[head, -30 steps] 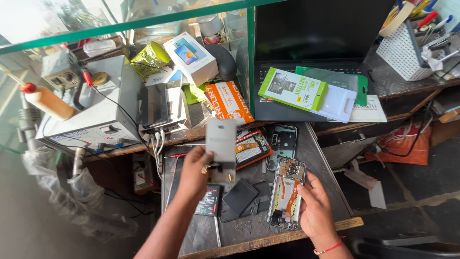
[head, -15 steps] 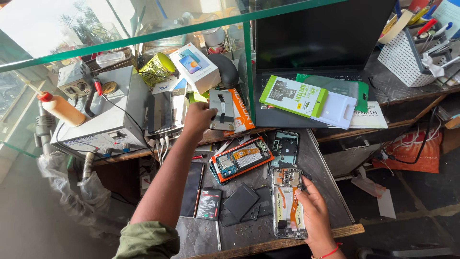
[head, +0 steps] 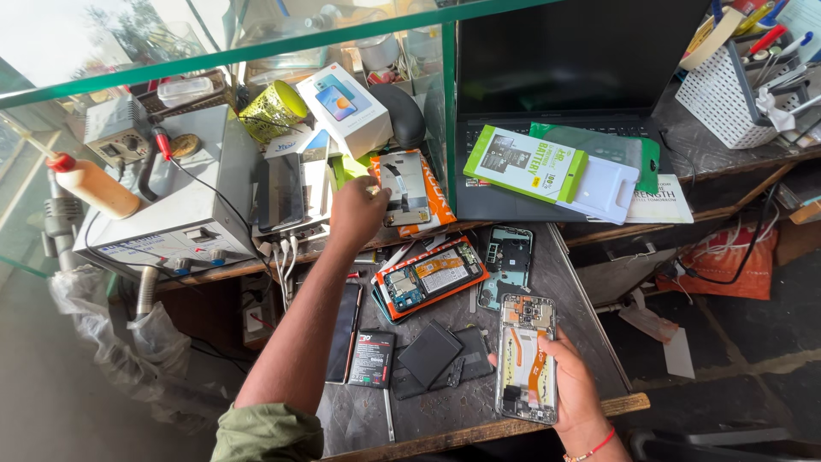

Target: The person disassembles a smartphone, removes the back cover and battery, then reassembles it with a new battery. They connect internal components, place the back cover, and power on the device to verify functionality.

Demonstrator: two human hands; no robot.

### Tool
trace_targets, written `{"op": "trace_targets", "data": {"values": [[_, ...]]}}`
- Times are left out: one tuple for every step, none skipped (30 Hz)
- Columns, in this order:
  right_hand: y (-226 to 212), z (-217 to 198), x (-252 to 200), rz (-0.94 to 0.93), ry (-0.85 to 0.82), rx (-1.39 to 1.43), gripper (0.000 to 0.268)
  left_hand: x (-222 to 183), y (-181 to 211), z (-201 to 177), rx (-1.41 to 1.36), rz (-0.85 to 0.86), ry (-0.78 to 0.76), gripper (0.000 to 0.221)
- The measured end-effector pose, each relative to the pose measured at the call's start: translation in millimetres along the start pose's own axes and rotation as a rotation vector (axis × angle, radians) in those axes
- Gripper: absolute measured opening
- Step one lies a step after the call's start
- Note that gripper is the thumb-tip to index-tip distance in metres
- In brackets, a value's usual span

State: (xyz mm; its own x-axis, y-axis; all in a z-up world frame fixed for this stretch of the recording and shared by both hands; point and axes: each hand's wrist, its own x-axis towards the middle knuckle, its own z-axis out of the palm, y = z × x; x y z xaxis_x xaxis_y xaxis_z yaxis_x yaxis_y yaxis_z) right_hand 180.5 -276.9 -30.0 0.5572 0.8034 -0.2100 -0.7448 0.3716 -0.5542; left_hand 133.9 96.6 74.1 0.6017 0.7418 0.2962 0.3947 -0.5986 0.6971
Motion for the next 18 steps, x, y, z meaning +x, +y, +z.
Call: {"op": "trace_targets", "data": {"values": [[0, 5, -1, -0.006, 0.025, 0.023, 0.046, -6, 7, -6, -0.001, 0.012, 0.035, 0.041], [0, 11, -1, -0.012, 0.05, 0.045, 0.047, -13, 14, -13, -0.003, 0.023, 0.069, 0.041], [2, 18, 0, -0.02, 0.075, 0.069, 0.049, -24, 21, -20, -0.062, 0.059, 0.113, 0.037], [2, 23, 2, -0.003, -0.04, 0.134, 0.049, -43, 26, -27, -0.12, 0.093, 0.156, 0.032], [7, 27, 0, 0.005, -0.144, 0.213, 0.048, -63, 32, -29, -0.176, 0.134, 0.18, 0.028], [11, 29, -1, 0.011, -0.25, 0.29, 0.048, -81, 38, -27, -0.179, 0.205, 0.113, 0.025], [18, 31, -1, 0.023, -0.263, 0.272, 0.048, -105, 40, -25, -0.182, 0.267, 0.046, 0.021], [25, 32, 0, 0.035, -0.276, 0.253, 0.048, -133, 44, -19, -0.187, 0.351, -0.094, 0.016], [29, 32, 3, 0.052, -0.304, 0.225, 0.048, -153, 48, -12, -0.193, 0.436, -0.216, 0.012], [32, 31, 4, 0.048, -0.267, 0.228, 0.049, -166, 52, -5, -0.214, 0.454, -0.287, 0.011], [37, 29, 7, 0.051, -0.233, 0.231, 0.049, -177, 53, 1, -0.234, 0.467, -0.353, 0.01], [43, 27, 8, 0.054, -0.199, 0.233, 0.05, -184, 52, 6, -0.234, 0.459, -0.354, 0.01], [46, 24, 9, 0.053, -0.197, 0.224, 0.049, -188, 52, 12, -0.235, 0.457, -0.352, 0.009], [48, 21, 8, 0.053, -0.196, 0.214, 0.048, -191, 50, 14, -0.236, 0.455, -0.35, 0.008], [49, 18, 9, 0.044, -0.194, 0.204, 0.047, -193, 48, 16, -0.238, 0.494, -0.324, 0.009], [51, 16, 10, 0.066, -0.159, 0.185, 0.048, -196, 46, 17, -0.241, 0.533, -0.298, 0.01], [55, 14, 6, 0.091, -0.117, 0.169, 0.049, -199, 44, 20, -0.246, 0.566, -0.278, 0.011], [57, 11, 4, 0.115, -0.074, 0.153, 0.051, -197, 42, 23, -0.244, 0.586, -0.288, 0.012]]}}
